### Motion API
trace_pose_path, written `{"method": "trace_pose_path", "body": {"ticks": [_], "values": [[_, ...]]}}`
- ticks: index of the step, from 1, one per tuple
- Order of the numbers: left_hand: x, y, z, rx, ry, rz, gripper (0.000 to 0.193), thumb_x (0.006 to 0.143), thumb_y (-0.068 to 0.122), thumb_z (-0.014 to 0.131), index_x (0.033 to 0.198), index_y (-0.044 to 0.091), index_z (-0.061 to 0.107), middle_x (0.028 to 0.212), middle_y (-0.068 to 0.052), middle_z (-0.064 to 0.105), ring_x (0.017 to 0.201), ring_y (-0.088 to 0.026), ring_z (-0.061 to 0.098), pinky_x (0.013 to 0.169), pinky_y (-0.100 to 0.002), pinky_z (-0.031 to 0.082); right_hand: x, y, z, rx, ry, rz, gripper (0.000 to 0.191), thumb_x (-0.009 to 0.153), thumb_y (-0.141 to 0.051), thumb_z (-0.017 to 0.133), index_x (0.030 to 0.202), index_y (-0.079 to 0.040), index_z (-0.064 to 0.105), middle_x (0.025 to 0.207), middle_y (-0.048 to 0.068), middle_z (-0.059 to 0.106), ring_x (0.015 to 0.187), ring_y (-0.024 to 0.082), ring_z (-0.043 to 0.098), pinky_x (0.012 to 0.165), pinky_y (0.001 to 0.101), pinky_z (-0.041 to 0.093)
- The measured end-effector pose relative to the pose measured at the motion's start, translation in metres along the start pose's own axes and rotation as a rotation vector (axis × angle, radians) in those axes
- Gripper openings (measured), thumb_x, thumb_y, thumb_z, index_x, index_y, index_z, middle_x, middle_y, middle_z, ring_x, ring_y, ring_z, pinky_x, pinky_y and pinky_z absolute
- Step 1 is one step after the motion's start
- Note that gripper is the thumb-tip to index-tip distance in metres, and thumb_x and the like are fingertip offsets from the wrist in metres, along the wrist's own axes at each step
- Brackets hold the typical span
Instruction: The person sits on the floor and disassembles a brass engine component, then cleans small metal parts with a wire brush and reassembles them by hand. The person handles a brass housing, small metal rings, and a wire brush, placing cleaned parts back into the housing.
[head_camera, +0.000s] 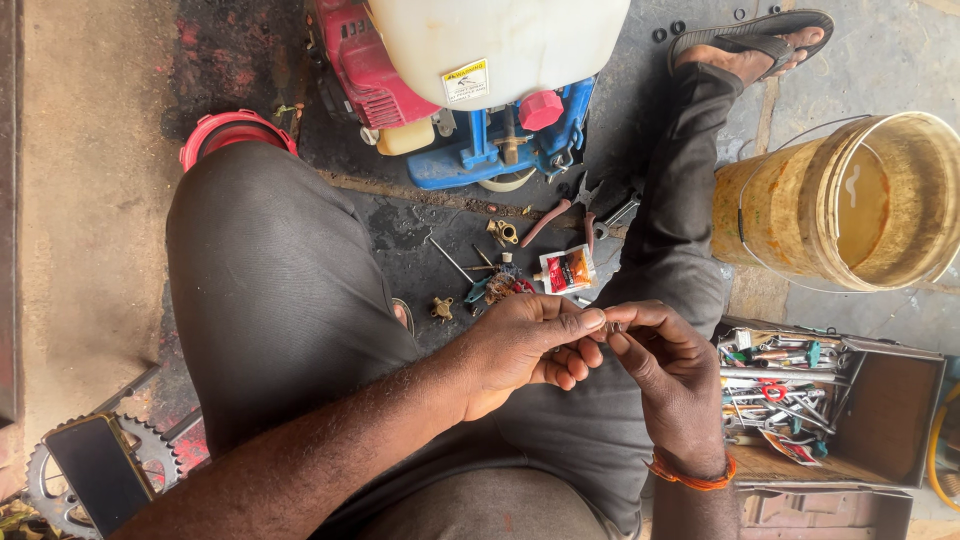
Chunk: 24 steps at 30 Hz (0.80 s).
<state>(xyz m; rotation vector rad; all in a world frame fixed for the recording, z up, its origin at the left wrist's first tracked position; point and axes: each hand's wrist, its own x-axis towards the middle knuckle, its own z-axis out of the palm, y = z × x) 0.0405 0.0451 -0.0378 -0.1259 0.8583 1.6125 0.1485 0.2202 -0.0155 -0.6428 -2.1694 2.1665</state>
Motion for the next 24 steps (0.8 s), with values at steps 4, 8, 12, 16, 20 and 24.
{"method": "trace_pose_path", "body": {"ticks": [4,8,12,16,20,24], "values": [[-0.0013,0.0024,0.0002,-0.008,0.005,-0.041,0.032,0.102,0.035,0.063,0.1,0.004,0.069,0.083,-0.003,0.066,0.072,-0.008,0.063,0.07,-0.025,0.057,0.0006,0.0015,-0.0007,0.016,-0.01,0.0,0.021,0.097,-0.001,0.067,0.117,0.004,0.068,0.112,0.011,0.072,0.108,0.017,0.07,0.098,0.0312,0.057],[-0.0026,0.0046,-0.0007,0.014,-0.004,-0.041,0.033,0.103,0.036,0.061,0.099,0.004,0.069,0.083,-0.003,0.066,0.072,-0.008,0.063,0.071,-0.026,0.057,-0.0011,0.0016,-0.0004,-0.018,0.007,0.014,0.019,0.097,-0.001,0.067,0.116,0.003,0.069,0.111,0.01,0.072,0.107,0.016,0.07,0.096,0.0306,0.057],[-0.0026,0.004,-0.0003,0.052,-0.011,-0.058,0.034,0.104,0.037,0.06,0.099,0.005,0.069,0.083,-0.003,0.066,0.073,-0.008,0.063,0.071,-0.025,0.057,-0.0017,0.0012,-0.0003,-0.061,0.01,-0.001,0.016,0.098,-0.001,0.066,0.114,0.004,0.069,0.109,0.009,0.071,0.105,0.015,0.069,0.096,0.0289,0.056],[-0.0021,0.0021,0.0003,0.022,0.002,-0.073,0.034,0.104,0.037,0.059,0.1,0.005,0.07,0.083,-0.002,0.066,0.073,-0.007,0.063,0.071,-0.024,0.057,-0.001,-0.0009,0.0004,-0.084,-0.016,-0.045,0.016,0.099,-0.001,0.065,0.115,0.003,0.068,0.111,0.008,0.069,0.106,0.015,0.068,0.096,0.0283,0.056],[-0.0019,0.0024,-0.0013,-0.003,-0.01,-0.053,0.035,0.104,0.038,0.058,0.102,0.005,0.07,0.084,-0.002,0.066,0.073,-0.007,0.063,0.07,-0.024,0.057,-0.0039,-0.0048,0.0023,-0.039,-0.077,-0.077,0.026,0.094,-0.002,0.068,0.12,0.002,0.065,0.114,0.007,0.067,0.11,0.014,0.067,0.099,0.0284,0.055],[-0.0017,0.0009,0.0021,0.026,0.005,-0.008,0.038,0.104,0.039,0.059,0.1,0.003,0.07,0.082,-0.003,0.066,0.07,-0.008,0.063,0.066,-0.025,0.056,-0.0038,-0.0043,0.0046,-0.081,-0.006,-0.064,0.021,0.097,-0.002,0.067,0.118,0.002,0.067,0.113,0.008,0.07,0.109,0.015,0.07,0.097,0.0287,0.057]]}}
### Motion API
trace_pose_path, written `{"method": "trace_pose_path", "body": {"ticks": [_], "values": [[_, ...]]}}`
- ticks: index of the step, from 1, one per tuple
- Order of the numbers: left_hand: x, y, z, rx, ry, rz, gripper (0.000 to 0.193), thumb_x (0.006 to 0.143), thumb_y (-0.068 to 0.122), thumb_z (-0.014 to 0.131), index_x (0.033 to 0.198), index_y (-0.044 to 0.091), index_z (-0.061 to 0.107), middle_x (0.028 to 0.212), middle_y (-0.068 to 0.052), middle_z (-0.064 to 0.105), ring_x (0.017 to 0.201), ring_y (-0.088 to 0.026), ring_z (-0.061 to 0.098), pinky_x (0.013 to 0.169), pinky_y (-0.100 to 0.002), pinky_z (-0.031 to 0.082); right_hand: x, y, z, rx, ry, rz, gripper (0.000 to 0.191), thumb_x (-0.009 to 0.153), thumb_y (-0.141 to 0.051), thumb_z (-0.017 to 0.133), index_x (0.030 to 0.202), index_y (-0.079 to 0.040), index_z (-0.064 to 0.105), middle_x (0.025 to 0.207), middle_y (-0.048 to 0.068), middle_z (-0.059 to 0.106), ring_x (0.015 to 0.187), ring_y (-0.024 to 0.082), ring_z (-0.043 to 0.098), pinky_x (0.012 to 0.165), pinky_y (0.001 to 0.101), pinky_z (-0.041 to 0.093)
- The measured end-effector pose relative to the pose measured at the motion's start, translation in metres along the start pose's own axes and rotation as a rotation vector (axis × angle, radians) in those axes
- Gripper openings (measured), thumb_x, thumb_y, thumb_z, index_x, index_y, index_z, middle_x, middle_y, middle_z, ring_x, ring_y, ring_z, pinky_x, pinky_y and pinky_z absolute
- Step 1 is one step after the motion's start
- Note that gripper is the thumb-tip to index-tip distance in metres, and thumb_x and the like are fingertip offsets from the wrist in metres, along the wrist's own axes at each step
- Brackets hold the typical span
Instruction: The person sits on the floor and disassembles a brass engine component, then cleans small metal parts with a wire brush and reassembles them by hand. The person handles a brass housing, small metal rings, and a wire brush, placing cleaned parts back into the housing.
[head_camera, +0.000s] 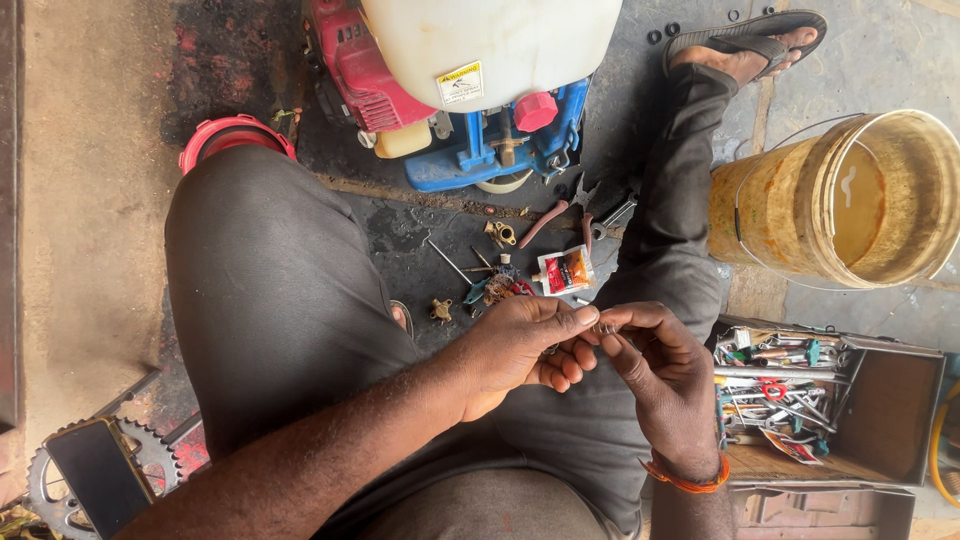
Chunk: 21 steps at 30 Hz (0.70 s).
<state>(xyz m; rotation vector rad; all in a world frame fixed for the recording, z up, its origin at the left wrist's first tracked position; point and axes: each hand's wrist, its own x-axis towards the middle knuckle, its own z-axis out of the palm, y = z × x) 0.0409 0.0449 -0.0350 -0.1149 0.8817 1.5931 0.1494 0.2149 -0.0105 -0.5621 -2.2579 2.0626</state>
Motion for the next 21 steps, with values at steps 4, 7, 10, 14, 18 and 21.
{"method": "trace_pose_path", "body": {"ticks": [4,7,10,14,18,21], "values": [[0.001,0.0,0.002,0.082,0.028,0.018,0.034,0.102,0.038,0.061,0.099,0.004,0.069,0.082,-0.003,0.067,0.07,-0.008,0.064,0.066,-0.025,0.058,0.001,0.003,-0.001,0.0,0.042,0.026,0.021,0.097,-0.002,0.068,0.118,0.002,0.067,0.113,0.009,0.071,0.108,0.015,0.07,0.096,0.0288,0.057],[0.001,0.001,0.001,0.054,0.021,0.015,0.031,0.101,0.036,0.063,0.1,0.005,0.068,0.083,-0.003,0.067,0.071,-0.008,0.064,0.067,-0.025,0.058,0.001,0.005,-0.003,0.01,0.038,0.047,0.02,0.097,0.0,0.068,0.116,0.003,0.068,0.112,0.01,0.072,0.108,0.016,0.07,0.096,0.0291,0.057],[0.001,0.001,-0.001,0.047,0.01,0.019,0.032,0.101,0.036,0.063,0.099,0.005,0.068,0.082,-0.004,0.067,0.07,-0.008,0.064,0.067,-0.025,0.057,0.001,0.007,-0.006,0.0,0.031,0.035,0.019,0.097,0.0,0.068,0.115,0.003,0.071,0.111,0.012,0.074,0.105,0.017,0.072,0.094,0.0299,0.059],[0.002,-0.001,-0.001,0.052,0.017,0.043,0.032,0.102,0.036,0.062,0.099,0.004,0.068,0.082,-0.004,0.067,0.07,-0.008,0.064,0.066,-0.025,0.057,0.002,0.006,-0.006,-0.035,0.019,0.03,0.021,0.098,-0.001,0.067,0.117,0.004,0.071,0.112,0.012,0.075,0.105,0.017,0.072,0.095,0.0298,0.058],[0.003,-0.003,-0.002,0.038,0.055,0.054,0.029,0.101,0.033,0.064,0.1,0.005,0.069,0.082,-0.003,0.067,0.07,-0.008,0.063,0.065,-0.024,0.057,0.001,0.006,0.0,0.003,0.026,0.046,0.023,0.097,-0.005,0.068,0.119,0.002,0.068,0.113,0.01,0.072,0.107,0.015,0.069,0.096,0.0289,0.057],[0.004,-0.005,-0.001,0.048,0.064,0.084,0.028,0.101,0.031,0.063,0.1,0.004,0.068,0.083,-0.003,0.067,0.071,-0.007,0.064,0.066,-0.025,0.058,0.001,0.006,0.006,0.032,0.05,0.06,0.024,0.097,-0.007,0.069,0.12,0.002,0.067,0.109,0.009,0.071,0.104,0.014,0.069,0.094,0.0283,0.057]]}}
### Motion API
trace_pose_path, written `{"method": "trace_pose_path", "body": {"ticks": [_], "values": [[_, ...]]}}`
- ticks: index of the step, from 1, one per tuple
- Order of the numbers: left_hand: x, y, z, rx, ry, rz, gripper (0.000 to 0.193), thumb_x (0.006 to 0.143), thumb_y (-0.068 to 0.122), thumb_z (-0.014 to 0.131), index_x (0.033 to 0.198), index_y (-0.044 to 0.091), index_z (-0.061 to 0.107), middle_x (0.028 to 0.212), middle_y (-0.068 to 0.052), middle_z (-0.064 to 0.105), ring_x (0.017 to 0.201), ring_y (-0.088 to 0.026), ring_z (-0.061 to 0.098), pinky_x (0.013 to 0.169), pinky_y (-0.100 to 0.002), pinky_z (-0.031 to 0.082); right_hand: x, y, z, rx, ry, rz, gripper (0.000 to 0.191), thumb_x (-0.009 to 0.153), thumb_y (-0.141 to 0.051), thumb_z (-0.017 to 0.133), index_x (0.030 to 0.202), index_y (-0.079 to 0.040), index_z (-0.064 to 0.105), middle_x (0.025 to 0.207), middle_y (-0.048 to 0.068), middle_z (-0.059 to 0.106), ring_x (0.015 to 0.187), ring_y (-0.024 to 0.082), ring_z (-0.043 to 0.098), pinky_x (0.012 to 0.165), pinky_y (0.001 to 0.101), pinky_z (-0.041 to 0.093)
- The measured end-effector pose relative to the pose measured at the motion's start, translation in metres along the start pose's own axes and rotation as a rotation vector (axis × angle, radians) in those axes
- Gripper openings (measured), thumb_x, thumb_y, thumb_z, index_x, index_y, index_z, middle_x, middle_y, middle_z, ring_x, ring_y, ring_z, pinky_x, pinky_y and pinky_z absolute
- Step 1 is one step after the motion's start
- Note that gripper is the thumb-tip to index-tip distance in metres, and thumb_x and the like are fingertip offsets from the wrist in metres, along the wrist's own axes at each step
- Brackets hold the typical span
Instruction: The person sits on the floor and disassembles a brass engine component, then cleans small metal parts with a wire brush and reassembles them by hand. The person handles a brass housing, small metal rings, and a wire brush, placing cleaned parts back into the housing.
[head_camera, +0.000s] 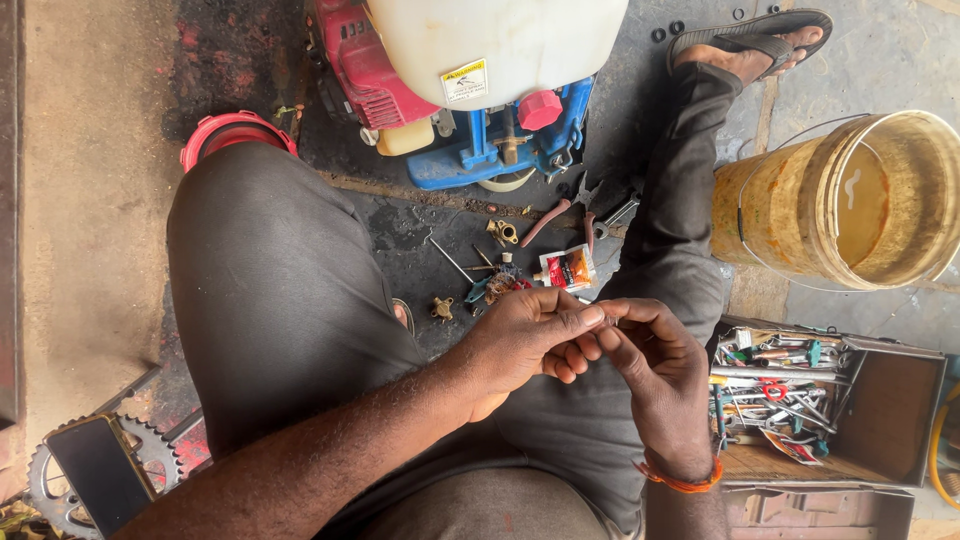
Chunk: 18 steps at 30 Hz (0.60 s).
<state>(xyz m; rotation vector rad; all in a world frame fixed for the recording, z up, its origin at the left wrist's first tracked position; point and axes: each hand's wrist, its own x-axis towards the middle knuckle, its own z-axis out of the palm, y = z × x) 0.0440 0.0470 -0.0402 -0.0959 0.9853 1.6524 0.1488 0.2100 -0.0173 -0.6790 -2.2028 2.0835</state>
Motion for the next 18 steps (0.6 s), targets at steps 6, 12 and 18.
{"method": "trace_pose_path", "body": {"ticks": [6,12,18], "values": [[0.001,-0.004,0.002,-0.02,-0.01,0.052,0.026,0.103,0.03,0.063,0.102,0.003,0.065,0.084,-0.005,0.067,0.072,-0.008,0.065,0.066,-0.025,0.057,0.001,0.001,0.001,-0.019,0.025,-0.001,0.022,0.099,-0.009,0.067,0.118,0.002,0.07,0.109,0.009,0.073,0.102,0.014,0.07,0.092,0.0278,0.057],[-0.001,-0.001,0.001,-0.001,-0.054,0.026,0.032,0.104,0.033,0.06,0.101,0.002,0.067,0.082,-0.004,0.067,0.069,-0.008,0.063,0.065,-0.024,0.056,0.002,0.001,-0.008,-0.05,0.011,-0.011,0.019,0.1,-0.005,0.066,0.115,0.003,0.072,0.108,0.009,0.074,0.1,0.014,0.07,0.091,0.0271,0.056],[-0.003,0.005,0.001,-0.006,-0.029,-0.014,0.038,0.103,0.04,0.059,0.098,0.003,0.069,0.078,-0.004,0.066,0.066,-0.007,0.062,0.062,-0.024,0.054,0.0,0.0,-0.007,-0.051,0.017,-0.029,0.019,0.1,-0.004,0.066,0.117,0.003,0.071,0.111,0.009,0.073,0.105,0.014,0.069,0.095,0.0271,0.055]]}}
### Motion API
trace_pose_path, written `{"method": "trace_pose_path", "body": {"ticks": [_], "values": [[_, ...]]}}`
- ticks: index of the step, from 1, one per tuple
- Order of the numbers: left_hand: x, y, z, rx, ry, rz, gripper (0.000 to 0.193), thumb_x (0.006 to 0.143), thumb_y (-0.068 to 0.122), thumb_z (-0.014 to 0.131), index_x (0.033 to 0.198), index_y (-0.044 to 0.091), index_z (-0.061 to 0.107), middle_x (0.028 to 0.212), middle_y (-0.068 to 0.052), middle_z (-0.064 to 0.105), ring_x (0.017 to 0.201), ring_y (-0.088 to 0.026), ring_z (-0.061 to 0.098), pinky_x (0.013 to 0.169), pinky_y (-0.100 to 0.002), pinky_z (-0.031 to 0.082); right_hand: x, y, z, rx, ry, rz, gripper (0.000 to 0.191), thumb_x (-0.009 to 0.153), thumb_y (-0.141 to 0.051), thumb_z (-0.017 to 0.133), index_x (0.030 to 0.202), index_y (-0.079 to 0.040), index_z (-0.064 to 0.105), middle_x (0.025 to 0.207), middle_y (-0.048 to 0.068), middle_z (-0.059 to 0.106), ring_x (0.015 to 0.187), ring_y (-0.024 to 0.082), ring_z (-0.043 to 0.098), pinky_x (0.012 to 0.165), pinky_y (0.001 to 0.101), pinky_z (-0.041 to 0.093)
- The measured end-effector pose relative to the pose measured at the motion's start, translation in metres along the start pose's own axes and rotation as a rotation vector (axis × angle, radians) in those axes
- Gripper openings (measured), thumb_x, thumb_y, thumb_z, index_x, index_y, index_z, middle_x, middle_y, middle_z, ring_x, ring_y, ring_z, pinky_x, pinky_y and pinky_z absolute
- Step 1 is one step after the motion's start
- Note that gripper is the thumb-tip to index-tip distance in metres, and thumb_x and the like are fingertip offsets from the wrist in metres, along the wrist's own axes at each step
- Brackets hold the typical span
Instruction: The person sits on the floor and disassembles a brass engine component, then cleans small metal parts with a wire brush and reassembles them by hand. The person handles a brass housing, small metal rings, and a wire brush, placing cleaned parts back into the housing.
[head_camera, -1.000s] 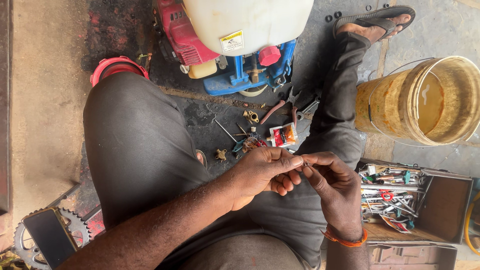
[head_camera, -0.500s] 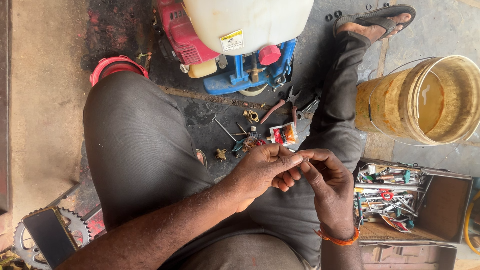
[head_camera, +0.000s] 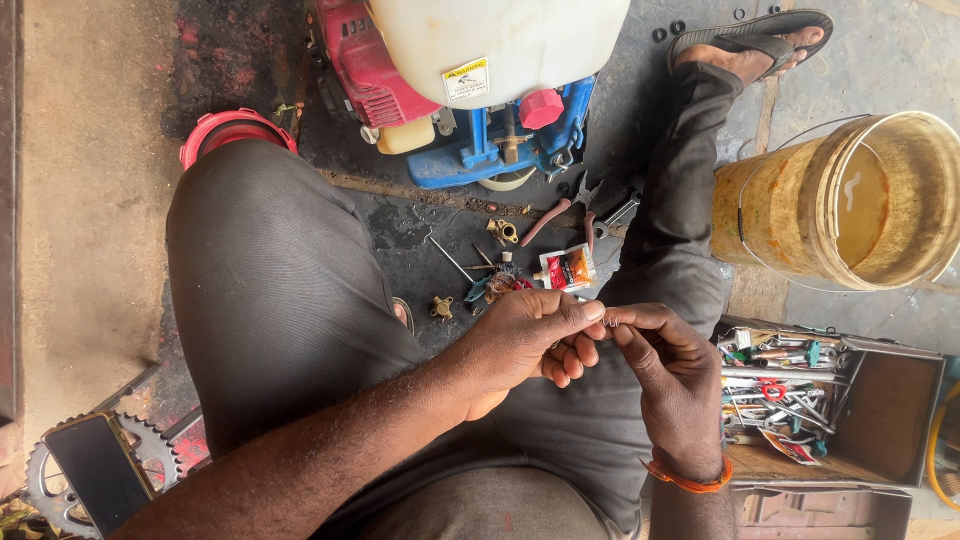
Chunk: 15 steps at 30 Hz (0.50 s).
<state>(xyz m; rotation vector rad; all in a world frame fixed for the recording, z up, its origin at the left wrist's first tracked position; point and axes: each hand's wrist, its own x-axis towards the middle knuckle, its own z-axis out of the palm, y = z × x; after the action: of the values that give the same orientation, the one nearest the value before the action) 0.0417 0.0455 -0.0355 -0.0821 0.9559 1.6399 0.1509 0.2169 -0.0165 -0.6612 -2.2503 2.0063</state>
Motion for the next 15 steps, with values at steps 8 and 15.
{"method": "trace_pose_path", "body": {"ticks": [8,15], "values": [[-0.0027,0.0015,0.001,0.003,-0.037,-0.043,0.043,0.101,0.046,0.06,0.094,0.004,0.068,0.075,-0.003,0.066,0.063,-0.007,0.062,0.059,-0.023,0.053,-0.0005,-0.0063,-0.0013,0.054,-0.04,0.003,0.024,0.097,0.0,0.068,0.121,0.003,0.069,0.115,0.01,0.072,0.109,0.014,0.069,0.099,0.0287,0.055],[-0.0014,0.0003,0.0023,0.016,0.002,-0.008,0.044,0.101,0.047,0.059,0.099,0.004,0.068,0.078,-0.003,0.066,0.066,-0.007,0.062,0.062,-0.022,0.055,-0.0004,-0.0055,-0.0019,0.008,-0.028,0.023,0.023,0.096,-0.002,0.069,0.119,0.003,0.07,0.11,0.01,0.074,0.106,0.014,0.071,0.095,0.0281,0.057]]}}
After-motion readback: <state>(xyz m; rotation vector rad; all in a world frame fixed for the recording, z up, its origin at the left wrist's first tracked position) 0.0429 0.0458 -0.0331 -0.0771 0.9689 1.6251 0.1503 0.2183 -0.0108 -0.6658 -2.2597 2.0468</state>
